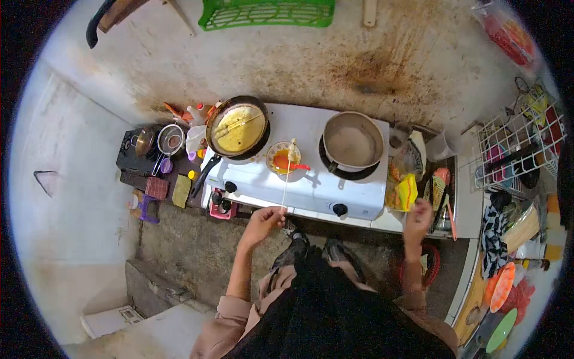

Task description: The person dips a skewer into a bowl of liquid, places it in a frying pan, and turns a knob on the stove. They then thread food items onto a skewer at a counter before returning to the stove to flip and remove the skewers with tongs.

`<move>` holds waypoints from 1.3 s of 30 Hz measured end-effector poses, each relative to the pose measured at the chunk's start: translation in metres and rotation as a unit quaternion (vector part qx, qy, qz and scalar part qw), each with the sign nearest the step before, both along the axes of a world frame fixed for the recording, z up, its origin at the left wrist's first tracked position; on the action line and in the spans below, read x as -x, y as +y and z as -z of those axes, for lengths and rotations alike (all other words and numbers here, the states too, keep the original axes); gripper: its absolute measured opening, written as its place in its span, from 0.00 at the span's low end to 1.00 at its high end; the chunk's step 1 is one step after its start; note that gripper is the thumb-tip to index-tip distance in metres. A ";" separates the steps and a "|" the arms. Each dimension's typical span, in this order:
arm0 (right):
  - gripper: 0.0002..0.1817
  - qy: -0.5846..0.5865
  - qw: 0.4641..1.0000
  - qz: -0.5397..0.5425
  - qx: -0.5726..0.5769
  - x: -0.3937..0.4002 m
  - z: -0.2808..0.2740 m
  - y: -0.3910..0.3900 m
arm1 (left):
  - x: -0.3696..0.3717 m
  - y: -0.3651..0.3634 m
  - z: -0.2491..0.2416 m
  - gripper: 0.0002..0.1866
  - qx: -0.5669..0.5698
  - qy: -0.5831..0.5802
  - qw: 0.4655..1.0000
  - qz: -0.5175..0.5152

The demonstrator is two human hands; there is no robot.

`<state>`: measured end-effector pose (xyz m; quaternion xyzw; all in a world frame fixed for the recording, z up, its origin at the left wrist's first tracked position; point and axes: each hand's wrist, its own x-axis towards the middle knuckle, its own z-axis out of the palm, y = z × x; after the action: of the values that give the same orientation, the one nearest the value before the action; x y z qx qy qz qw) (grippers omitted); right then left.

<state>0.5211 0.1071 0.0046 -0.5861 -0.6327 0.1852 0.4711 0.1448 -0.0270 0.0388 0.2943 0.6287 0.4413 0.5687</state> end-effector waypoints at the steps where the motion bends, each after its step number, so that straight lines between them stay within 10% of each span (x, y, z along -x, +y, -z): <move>1: 0.12 0.014 0.995 -0.095 0.020 0.031 -0.002 -0.014 | 0.010 -0.002 0.004 0.12 -0.011 0.049 0.999 0.011; 6: 0.19 0.041 0.915 -0.363 0.172 0.185 0.024 -0.047 | 0.056 -0.010 0.016 0.14 -0.002 0.191 0.982 0.013; 12: 0.29 0.023 0.922 -0.226 0.313 0.285 0.093 0.015 | 0.102 0.006 0.032 0.14 0.024 0.274 0.956 0.106; 16: 0.17 0.179 0.951 -0.167 0.189 0.317 0.062 0.013 | 0.114 0.017 0.053 0.12 -0.009 0.278 0.958 0.073; 26: 0.11 -0.114 0.967 -0.227 0.004 0.306 0.041 0.030 | 0.123 0.030 0.044 0.12 -0.030 0.310 0.949 -0.048; 39: 0.17 0.181 0.942 -0.072 0.272 0.318 0.074 0.040 | 0.131 0.037 0.033 0.11 -0.042 0.330 0.939 -0.093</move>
<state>0.2027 0.1475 -0.0697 -0.6017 -0.5027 0.4863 0.3857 0.0135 0.0102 0.0059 0.3869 0.7865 0.3963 0.2732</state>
